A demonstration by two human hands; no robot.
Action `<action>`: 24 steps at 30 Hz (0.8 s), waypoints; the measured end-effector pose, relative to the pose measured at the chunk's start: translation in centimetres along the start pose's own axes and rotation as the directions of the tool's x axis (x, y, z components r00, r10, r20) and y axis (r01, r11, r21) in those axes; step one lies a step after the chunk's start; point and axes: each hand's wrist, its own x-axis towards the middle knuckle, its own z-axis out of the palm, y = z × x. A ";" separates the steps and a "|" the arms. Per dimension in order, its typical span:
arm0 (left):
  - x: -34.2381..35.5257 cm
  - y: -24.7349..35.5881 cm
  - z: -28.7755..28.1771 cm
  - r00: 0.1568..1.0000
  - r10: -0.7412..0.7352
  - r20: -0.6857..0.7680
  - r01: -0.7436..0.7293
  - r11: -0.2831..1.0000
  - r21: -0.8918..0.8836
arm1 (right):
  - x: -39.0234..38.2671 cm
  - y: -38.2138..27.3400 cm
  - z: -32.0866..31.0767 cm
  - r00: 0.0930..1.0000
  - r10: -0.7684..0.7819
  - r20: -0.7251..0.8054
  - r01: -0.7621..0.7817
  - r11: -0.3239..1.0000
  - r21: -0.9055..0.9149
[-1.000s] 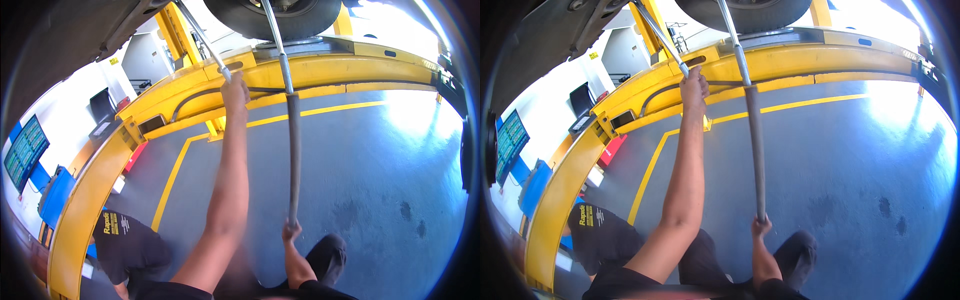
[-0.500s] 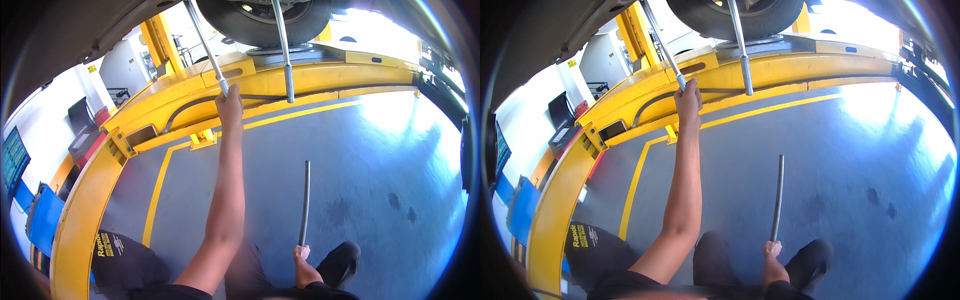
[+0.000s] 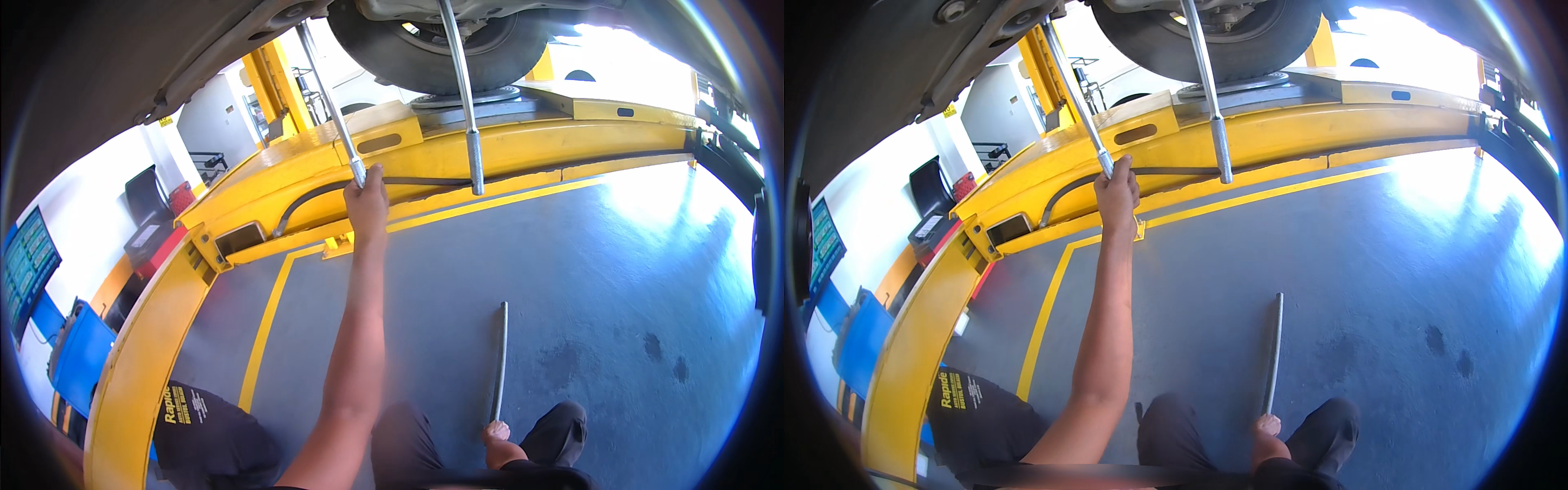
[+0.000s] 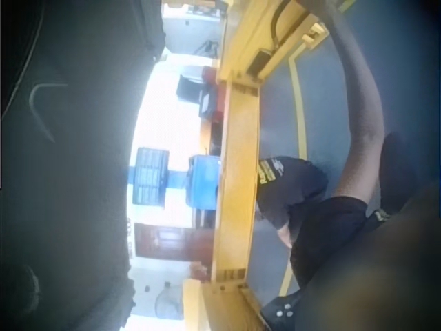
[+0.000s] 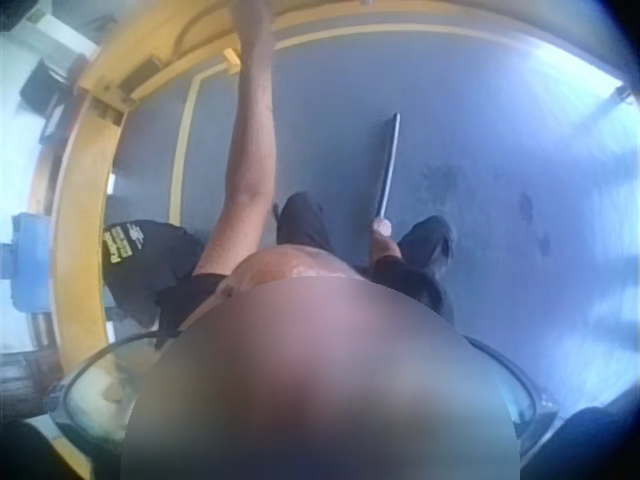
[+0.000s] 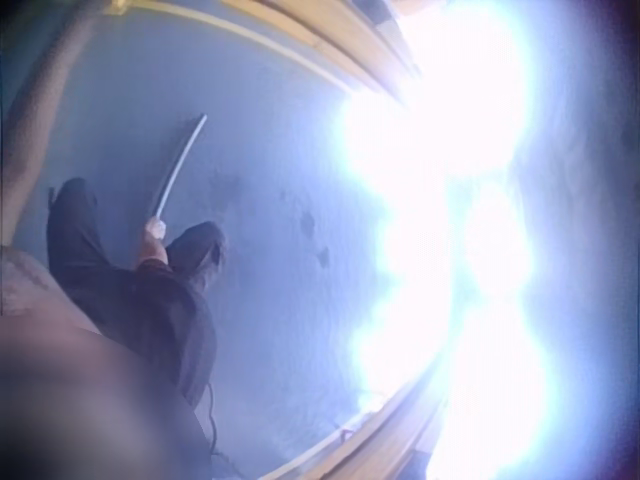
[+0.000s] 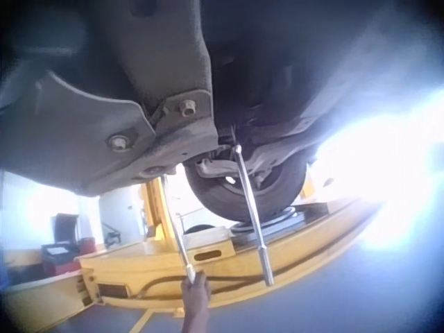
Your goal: The person sits on the floor under a raised vehicle and uses a torque wrench with an extension bar to tighten bolts on the suspension assembly. They repeatedly apply torque to the fasteners while another person works nearby.
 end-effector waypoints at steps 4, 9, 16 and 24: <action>0.2 0.1 0.1 1.000 -0.011 -0.004 0.011 1.000 0.006 | -1.3 -1.9 -7.5 0.982 -0.065 0.175 0.065 0.998 0.004; -0.1 -0.1 0.3 1.000 0.002 -0.012 -0.002 1.000 -0.016 | -6.5 -10.1 -35.7 0.489 -0.011 -0.872 0.803 0.396 0.445; -0.4 -0.2 0.9 1.000 0.006 -0.002 -0.006 1.000 -0.022 | -24.7 -19.6 -71.6 -0.049 -0.091 -0.995 0.982 -0.189 -0.031; 0.4 -0.9 0.9 0.999 0.038 -0.012 -0.038 0.999 -0.014 | -25.3 -19.2 -76.8 0.087 -0.359 -0.929 0.820 -0.504 0.271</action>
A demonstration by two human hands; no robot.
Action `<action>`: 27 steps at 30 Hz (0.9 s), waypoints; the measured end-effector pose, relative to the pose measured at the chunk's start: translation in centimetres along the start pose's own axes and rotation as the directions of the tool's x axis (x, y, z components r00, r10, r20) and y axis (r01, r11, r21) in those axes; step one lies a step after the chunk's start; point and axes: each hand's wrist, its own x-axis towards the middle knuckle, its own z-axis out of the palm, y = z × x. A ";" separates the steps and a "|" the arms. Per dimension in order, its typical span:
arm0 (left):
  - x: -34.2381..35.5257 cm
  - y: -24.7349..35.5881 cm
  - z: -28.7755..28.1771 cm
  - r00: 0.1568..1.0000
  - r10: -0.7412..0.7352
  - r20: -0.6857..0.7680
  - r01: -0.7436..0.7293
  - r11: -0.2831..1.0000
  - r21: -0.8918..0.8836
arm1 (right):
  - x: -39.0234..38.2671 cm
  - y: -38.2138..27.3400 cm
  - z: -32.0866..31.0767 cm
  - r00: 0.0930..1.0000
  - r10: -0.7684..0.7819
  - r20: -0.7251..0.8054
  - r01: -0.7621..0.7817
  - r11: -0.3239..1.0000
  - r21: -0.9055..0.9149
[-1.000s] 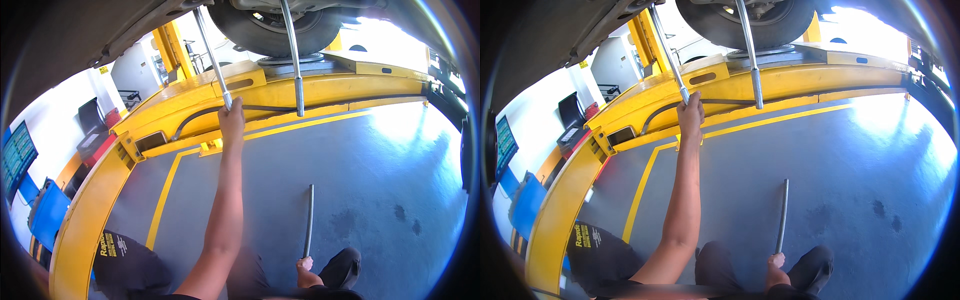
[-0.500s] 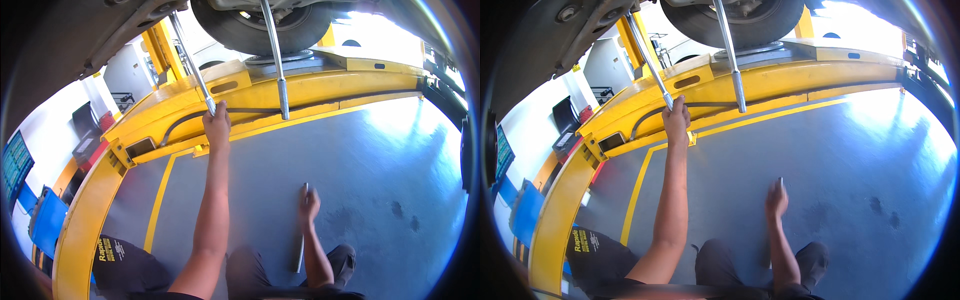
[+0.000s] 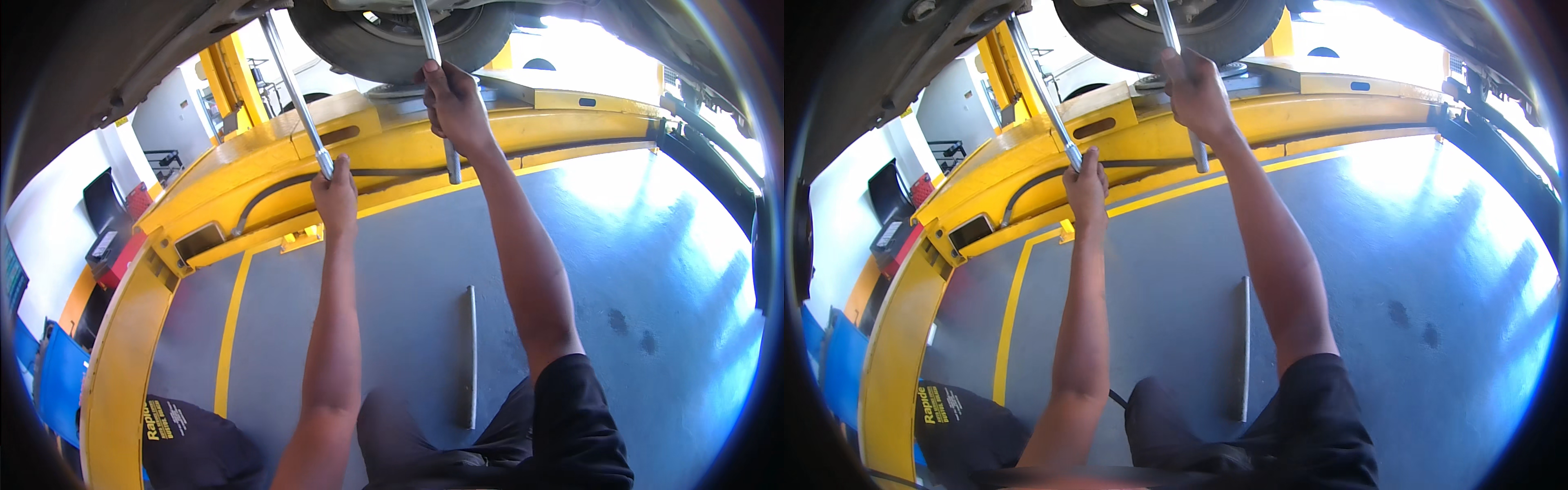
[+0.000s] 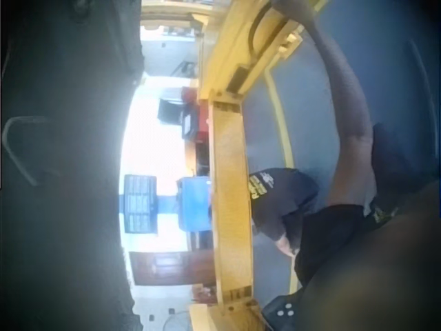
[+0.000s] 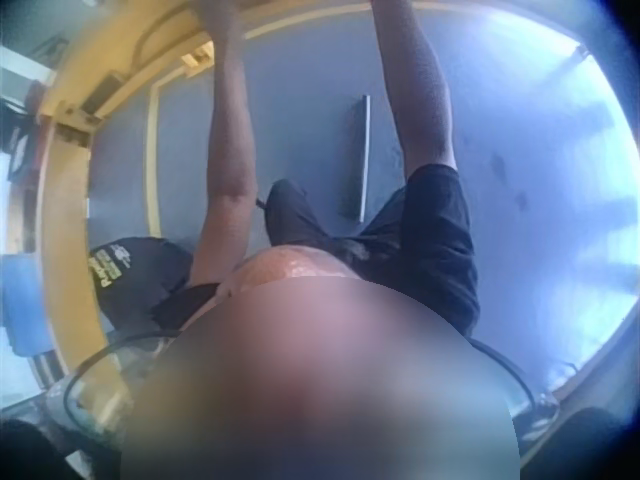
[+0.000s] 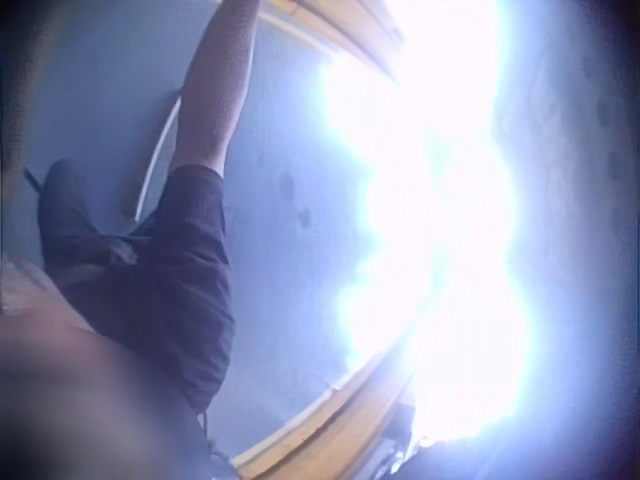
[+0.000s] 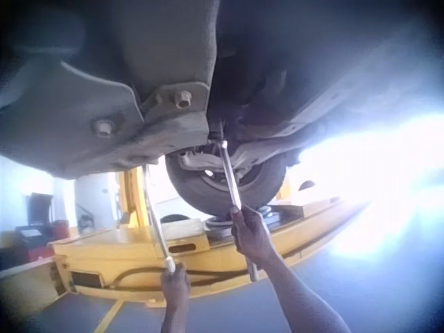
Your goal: The person sits on the floor under a raised vehicle and uses a torque wrench with an extension bar to tighten bolts on the suspension assembly. They repeatedly apply torque to the fasteners while another person works nearby.
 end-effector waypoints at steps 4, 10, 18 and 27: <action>0.1 -0.2 -0.1 1.000 -0.004 0.010 0.003 0.998 0.055 | 0.7 -0.1 -1.1 0.994 -0.106 -0.007 0.105 0.991 -0.088; 0.1 -0.3 0.0 1.000 0.004 0.025 -0.006 0.999 0.051 | 0.1 -1.1 -1.6 0.997 0.062 -0.047 -0.065 0.995 -0.073; -0.2 0.4 -0.7 0.999 -0.028 0.031 0.025 0.996 0.091 | 1.5 -0.3 -3.0 0.995 0.044 -0.087 -0.052 0.995 -0.090; 0.1 -0.1 -1.4 0.997 0.028 0.069 -0.035 0.995 0.092 | 1.4 -0.5 -3.3 0.997 0.066 -0.031 -0.067 0.997 -0.023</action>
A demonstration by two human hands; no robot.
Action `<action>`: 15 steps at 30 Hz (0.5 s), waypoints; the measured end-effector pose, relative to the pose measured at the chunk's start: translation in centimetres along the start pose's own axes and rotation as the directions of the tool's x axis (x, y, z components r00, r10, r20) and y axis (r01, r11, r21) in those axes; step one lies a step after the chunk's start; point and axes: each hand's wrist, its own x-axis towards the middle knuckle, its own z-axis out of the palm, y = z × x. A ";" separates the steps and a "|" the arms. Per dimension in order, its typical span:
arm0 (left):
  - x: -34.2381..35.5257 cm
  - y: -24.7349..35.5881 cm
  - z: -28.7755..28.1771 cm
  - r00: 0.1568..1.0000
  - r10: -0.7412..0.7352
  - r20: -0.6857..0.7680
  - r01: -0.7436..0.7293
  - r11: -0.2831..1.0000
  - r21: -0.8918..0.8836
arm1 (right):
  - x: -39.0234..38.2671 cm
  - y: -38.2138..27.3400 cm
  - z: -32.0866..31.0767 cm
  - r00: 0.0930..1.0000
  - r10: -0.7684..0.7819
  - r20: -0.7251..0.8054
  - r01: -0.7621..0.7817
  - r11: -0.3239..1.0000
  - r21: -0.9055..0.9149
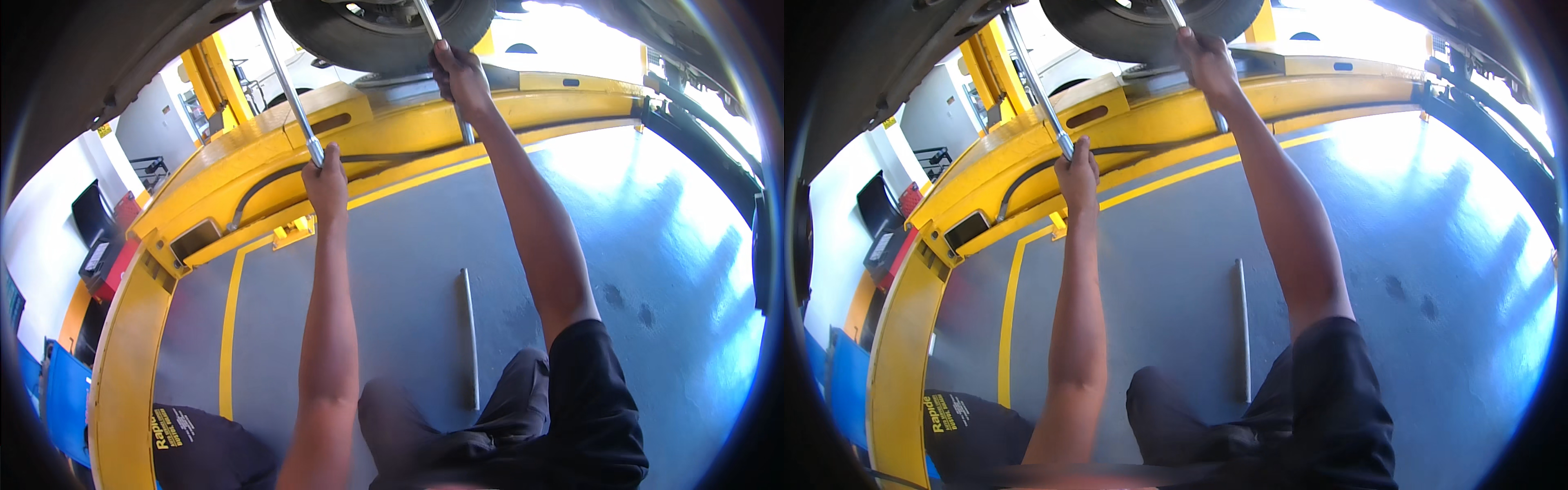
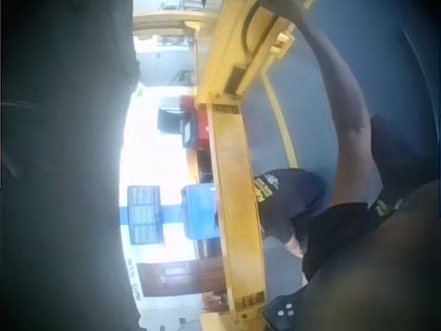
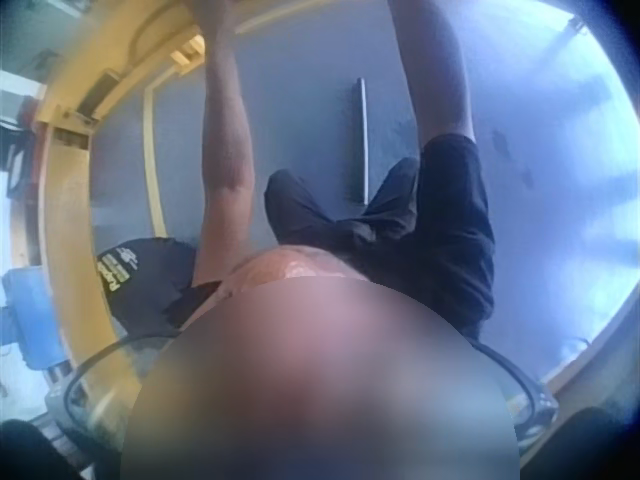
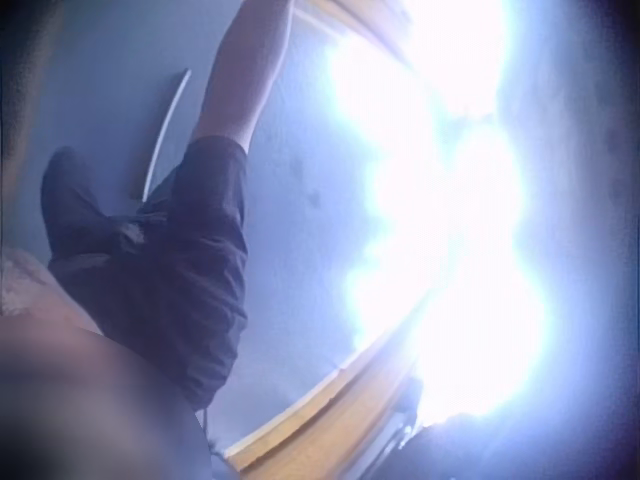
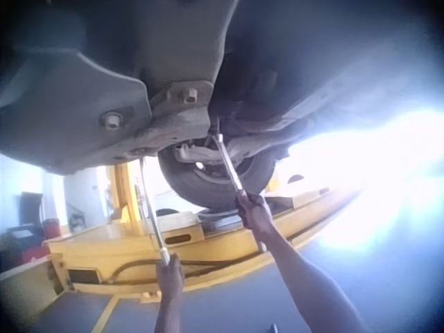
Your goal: The person sits on the floor under a raised vehicle and uses a torque wrench with an extension bar to tighten bolts on the suspension assembly. They repeatedly apply torque to the fasteners while another person works nearby.
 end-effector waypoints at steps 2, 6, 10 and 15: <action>0.1 -0.1 0.1 1.000 -0.025 0.002 0.025 1.000 0.012 | -0.3 -0.9 0.6 0.989 -0.063 -0.134 0.046 0.991 -0.127; 0.0 -0.2 0.2 0.998 0.009 -0.065 -0.006 0.998 0.056 | -1.3 -1.6 0.9 0.997 0.064 -0.043 -0.066 0.996 -0.064; 0.0 0.1 0.2 0.999 -0.032 -0.044 0.035 0.997 0.068 | -0.5 -1.2 0.2 0.996 -0.025 -0.081 0.020 0.998 -0.059; 0.2 0.5 -0.1 0.999 -0.024 -0.028 0.026 0.998 0.049 | 1.1 -1.5 -0.4 0.999 -0.005 -0.048 -0.001 0.993 -0.117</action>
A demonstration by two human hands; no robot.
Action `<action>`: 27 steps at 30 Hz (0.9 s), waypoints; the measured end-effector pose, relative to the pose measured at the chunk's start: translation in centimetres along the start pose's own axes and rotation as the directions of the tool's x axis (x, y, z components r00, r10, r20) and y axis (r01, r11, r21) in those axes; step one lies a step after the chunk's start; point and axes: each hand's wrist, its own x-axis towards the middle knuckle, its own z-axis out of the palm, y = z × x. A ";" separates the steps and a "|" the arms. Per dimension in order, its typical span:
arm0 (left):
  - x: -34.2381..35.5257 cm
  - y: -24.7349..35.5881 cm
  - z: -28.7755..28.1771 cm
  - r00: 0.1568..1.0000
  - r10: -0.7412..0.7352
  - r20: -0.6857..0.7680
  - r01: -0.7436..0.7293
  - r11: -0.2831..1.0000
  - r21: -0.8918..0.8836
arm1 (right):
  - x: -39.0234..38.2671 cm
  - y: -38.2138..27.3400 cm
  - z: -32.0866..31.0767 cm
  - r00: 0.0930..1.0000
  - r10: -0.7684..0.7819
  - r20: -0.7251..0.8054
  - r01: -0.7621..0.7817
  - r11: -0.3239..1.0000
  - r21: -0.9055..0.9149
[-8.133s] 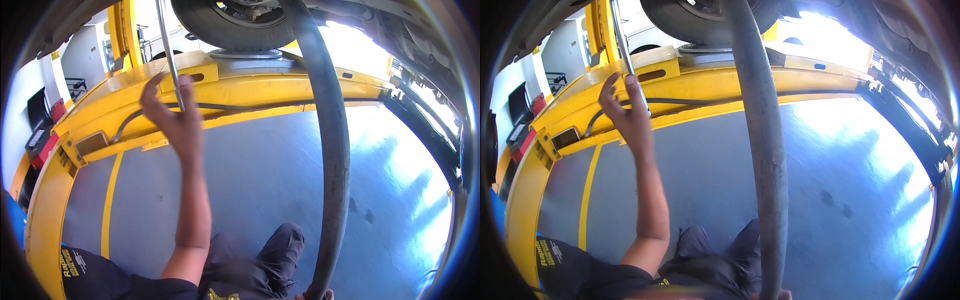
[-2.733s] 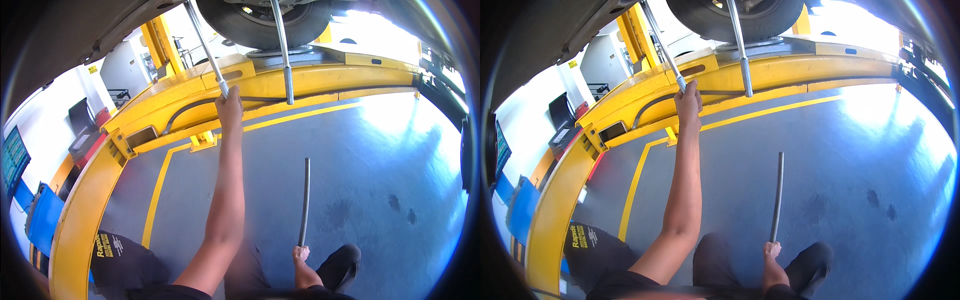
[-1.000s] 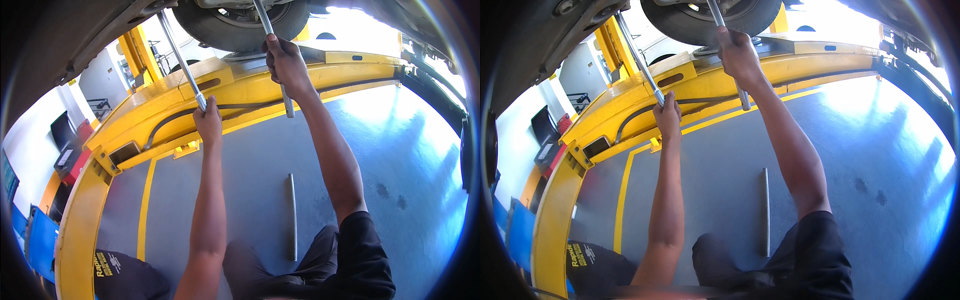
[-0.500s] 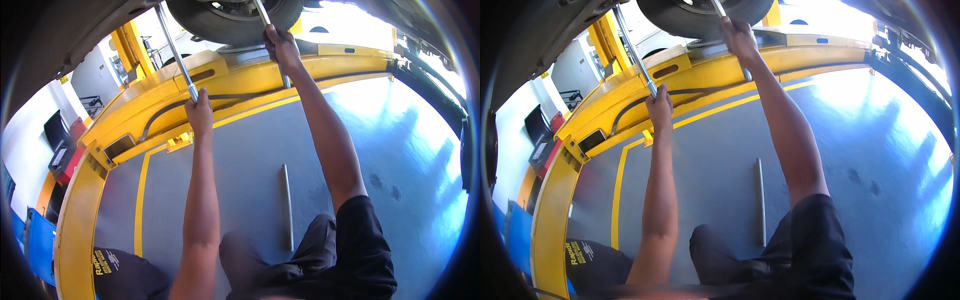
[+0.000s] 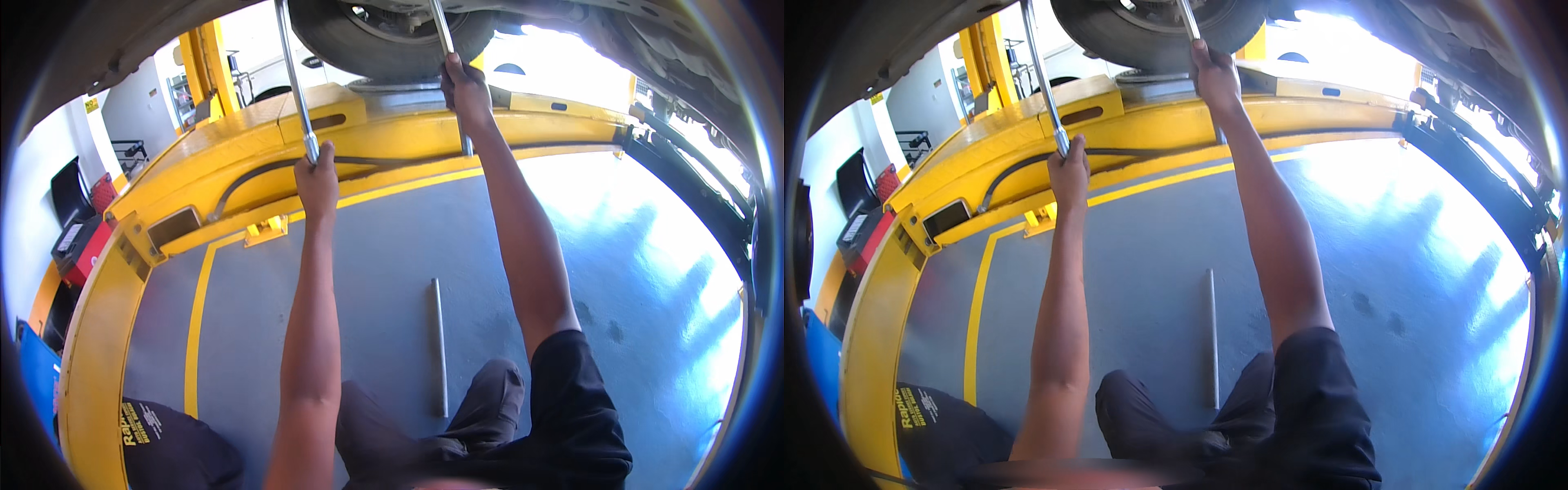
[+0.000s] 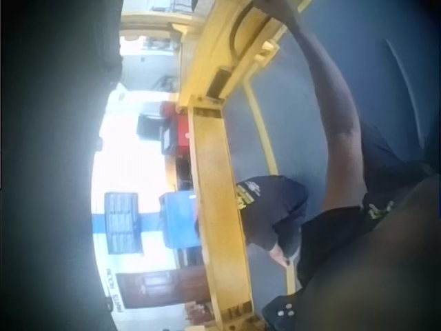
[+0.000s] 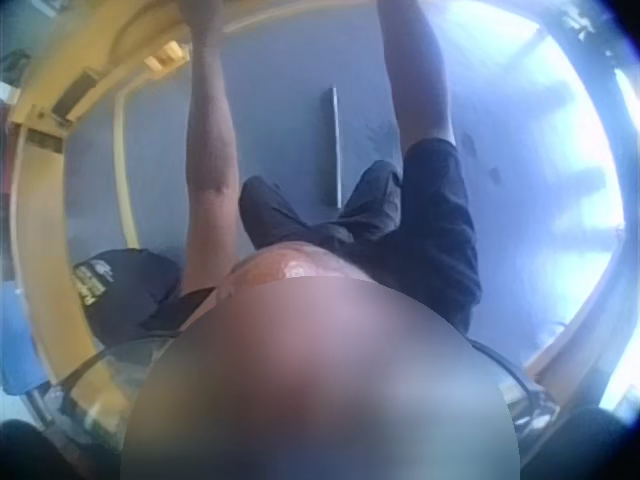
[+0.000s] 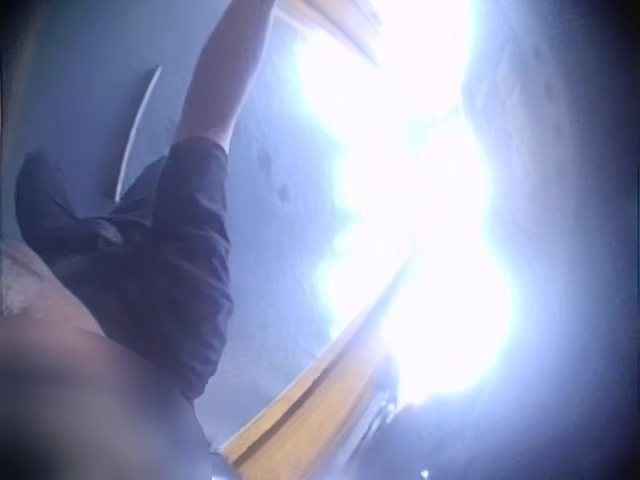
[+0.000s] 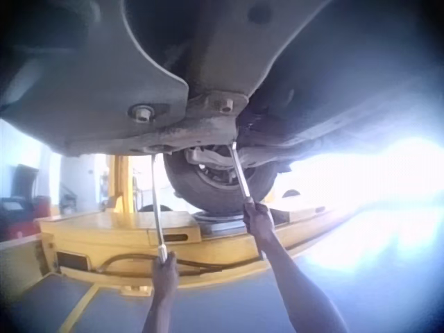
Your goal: The person sits on the floor under a raised vehicle and uses a torque wrench with an extension bar to tighten bolts on the suspension assembly. They repeatedly apply torque to the fasteners while another person works nearby.
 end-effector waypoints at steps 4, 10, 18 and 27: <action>0.1 0.0 -0.2 1.000 -0.015 0.013 0.015 0.999 0.047 | -0.9 -0.7 -0.1 0.995 0.084 -0.062 -0.083 0.996 0.013; 0.0 -0.7 -0.3 0.999 0.047 0.009 -0.047 0.999 0.013 | -1.0 0.2 -1.0 0.987 -0.011 -0.160 -0.030 0.968 -0.249; 0.3 -1.2 0.7 0.998 0.059 0.022 -0.058 0.998 -0.017 | -6.1 0.3 -3.8 0.977 0.190 -0.097 -0.211 0.926 -0.314; 0.3 -1.8 2.1 0.996 0.093 0.007 -0.092 0.994 -0.051 | -6.3 -8.8 -0.3 0.986 0.169 0.007 -0.168 0.984 -0.064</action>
